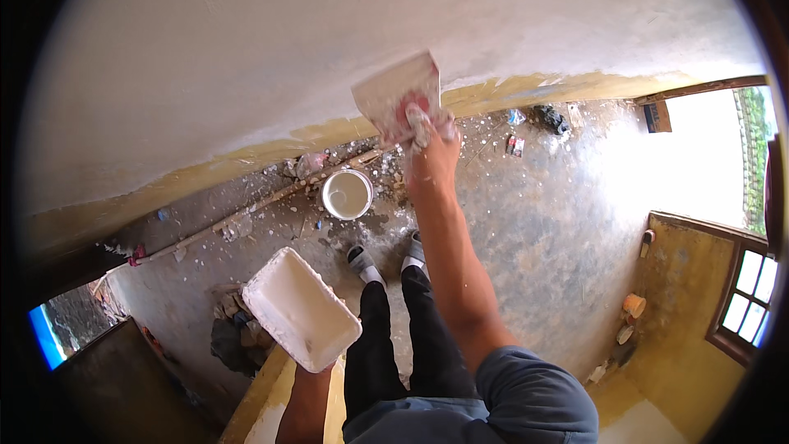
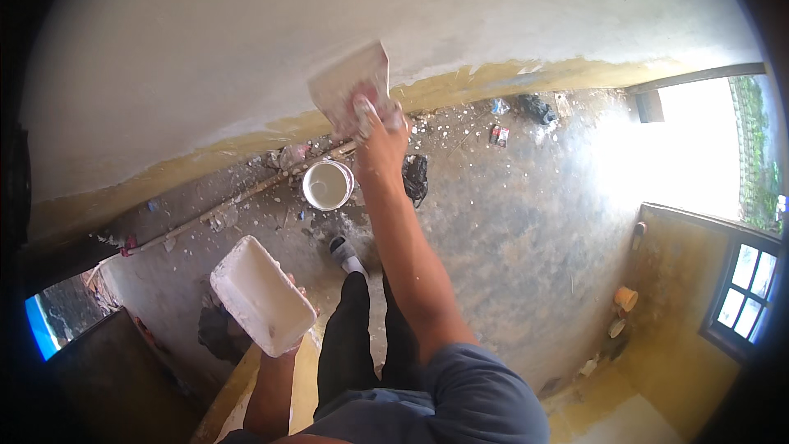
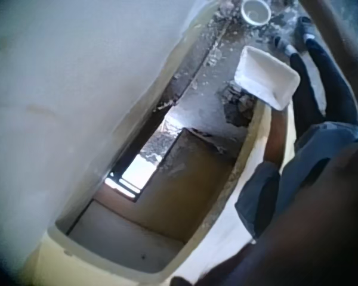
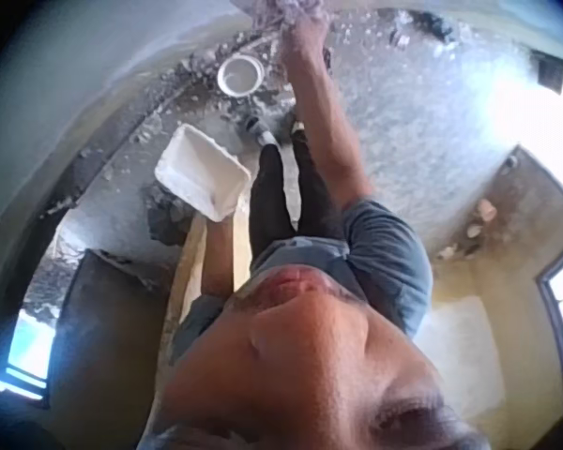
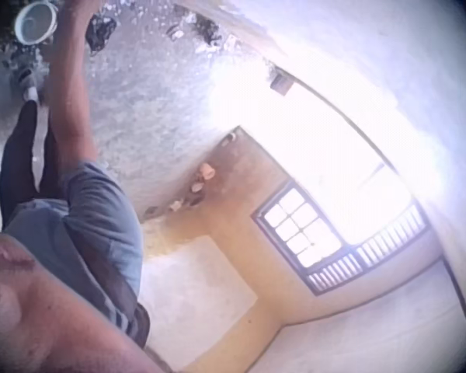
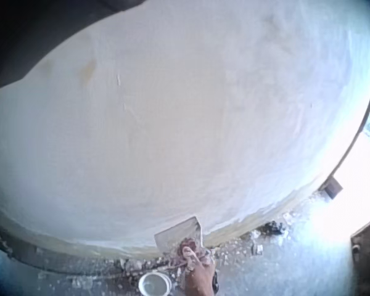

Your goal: The person applies a white plaster or filler material to an indoor wall using a spreader. The person periodically scrapes more material from a rectangular container and smooths it onto different sections of the wall.

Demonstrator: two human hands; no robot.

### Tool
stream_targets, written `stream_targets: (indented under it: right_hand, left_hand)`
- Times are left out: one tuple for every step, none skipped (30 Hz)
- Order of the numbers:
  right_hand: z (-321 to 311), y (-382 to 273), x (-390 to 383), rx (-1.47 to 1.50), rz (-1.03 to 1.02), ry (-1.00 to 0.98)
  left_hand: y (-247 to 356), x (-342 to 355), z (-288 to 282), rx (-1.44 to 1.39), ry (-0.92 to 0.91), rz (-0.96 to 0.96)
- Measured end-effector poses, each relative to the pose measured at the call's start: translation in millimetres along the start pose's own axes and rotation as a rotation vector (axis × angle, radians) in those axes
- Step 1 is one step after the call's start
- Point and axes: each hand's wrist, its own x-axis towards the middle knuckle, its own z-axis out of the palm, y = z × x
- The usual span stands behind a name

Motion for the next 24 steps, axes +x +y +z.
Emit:
stream_targets:
  right_hand:
    - [-13.5,22.6,3.5,0.117,0.112,0.055]
    - [-28.6,48.6,10.5,0.233,0.226,0.111]
    - [-51.9,82.0,32.4,0.240,0.282,0.197]
    - [-70.0,104.3,56.9,0.247,0.335,0.289]
    - [-73.2,110.3,71.4,0.249,0.332,0.295]
    - [-74.3,111.2,85.4,0.337,0.419,0.318]
    - [-74.8,110.4,92.9,0.427,0.507,0.340]
    - [-61.2,101.5,90.6,0.427,0.517,0.335]
    - [-35.3,80.2,80.4,0.419,0.474,0.315]
    - [-14.8,56.0,71.1,0.411,0.420,0.300]
    - [-1.4,36.9,55.8,0.404,0.426,0.295]
    - [7.6,19.6,34.7,0.395,0.325,0.185]
    - [10.3,9.9,23.0,0.390,0.214,0.075]
    - [2.8,15.8,15.4,0.408,0.166,0.031]
    - [-4.9,25.3,13.5,0.406,0.165,0.027]
    - [-16.5,39.3,16.6,0.401,0.258,0.136]
    - [-29.2,58.2,23.1,0.397,0.351,0.249]
    - [-44.9,83.7,37.9,0.403,0.389,0.351]
    - [-53.9,101.5,53.0,0.410,0.385,0.351]
    - [-64.3,113.6,70.1,0.403,0.463,0.341]
    - [-68.6,118.5,82.3,0.394,0.545,0.329]
    - [-62.3,116.0,87.1,0.395,0.550,0.332]
    - [-48.9,106.5,89.5,0.364,0.546,0.250]
    - [-38.7,95.9,88.2,0.335,0.538,0.171]
  left_hand:
    - [-0.3,0.6,-0.3,0.000,0.003,0.004]
    - [-0.4,1.3,-1.4,-0.001,0.004,0.007]
    - [-1.5,4.2,-1.5,-0.001,0.001,-0.003]
    - [-2.5,9.3,-0.8,0.000,-0.010,-0.020]
    - [-3.2,10.6,-2.1,0.002,-0.007,-0.026]
    - [-3.1,11.9,-1.8,0.001,-0.011,-0.030]
    - [-3.3,13.8,-1.8,0.002,-0.010,-0.037]
    - [-3.2,10.4,-3.0,0.003,-0.003,-0.027]
    - [-2.7,6.4,-3.0,0.003,0.008,-0.008]
    - [-3.1,4.3,-3.0,-0.001,0.017,-0.001]
    - [-3.8,1.2,-2.7,-0.006,0.022,0.012]
    - [-4.1,0.7,-2.2,-0.012,0.025,0.017]
    - [-4.2,4.1,-0.6,-0.014,0.019,0.017]
    - [-4.3,4.5,-0.6,-0.021,0.016,0.013]
    - [-4.5,4.2,0.1,-0.024,0.018,0.017]
    - [-3.8,6.4,0.0,-0.025,0.013,0.013]
    - [-2.8,7.6,-0.1,-0.022,0.013,0.012]
    - [-2.7,8.9,-0.8,-0.024,0.009,0.000]
    - [-2.1,10.9,0.4,-0.020,0.006,-0.003]
    - [-2.2,13.9,0.7,-0.021,-0.001,-0.021]
    - [-1.7,15.3,0.1,-0.020,-0.005,-0.034]
    - [-0.5,13.1,-0.3,-0.022,0.001,-0.033]
    - [0.3,11.5,-1.0,-0.024,0.005,-0.025]
    - [0.9,9.8,-1.4,-0.026,0.009,-0.020]
